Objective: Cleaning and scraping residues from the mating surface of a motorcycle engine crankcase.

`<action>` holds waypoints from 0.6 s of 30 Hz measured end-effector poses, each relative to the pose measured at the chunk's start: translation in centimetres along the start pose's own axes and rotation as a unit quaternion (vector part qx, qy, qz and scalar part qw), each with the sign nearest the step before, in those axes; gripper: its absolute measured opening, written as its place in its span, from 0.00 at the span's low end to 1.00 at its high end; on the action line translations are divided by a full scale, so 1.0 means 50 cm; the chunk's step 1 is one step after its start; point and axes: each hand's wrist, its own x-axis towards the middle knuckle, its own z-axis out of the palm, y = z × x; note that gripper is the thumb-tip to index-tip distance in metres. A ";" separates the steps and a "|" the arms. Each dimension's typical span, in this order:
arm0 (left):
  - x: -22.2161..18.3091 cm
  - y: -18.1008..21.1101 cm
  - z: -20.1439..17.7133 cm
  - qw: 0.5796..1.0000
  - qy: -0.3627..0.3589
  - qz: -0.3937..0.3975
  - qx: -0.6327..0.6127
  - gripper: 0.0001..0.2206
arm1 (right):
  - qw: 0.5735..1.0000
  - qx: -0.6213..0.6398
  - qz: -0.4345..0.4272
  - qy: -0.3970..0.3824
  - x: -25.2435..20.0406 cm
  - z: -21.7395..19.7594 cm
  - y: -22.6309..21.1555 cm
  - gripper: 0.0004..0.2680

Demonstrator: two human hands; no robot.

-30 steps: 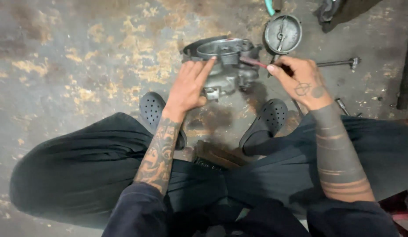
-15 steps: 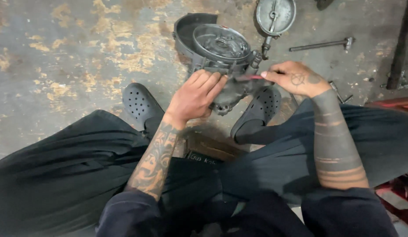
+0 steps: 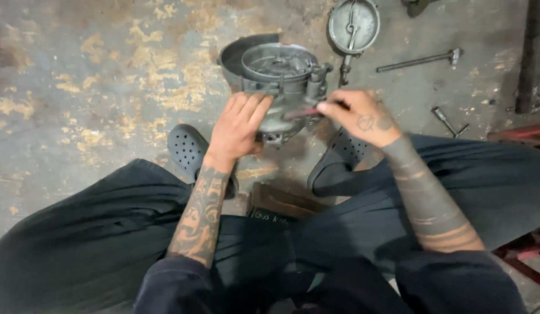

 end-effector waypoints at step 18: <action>-0.047 -0.054 -0.041 0.992 0.001 -0.091 -0.083 0.58 | 0.988 -0.028 0.124 0.089 0.090 0.049 0.228 0.19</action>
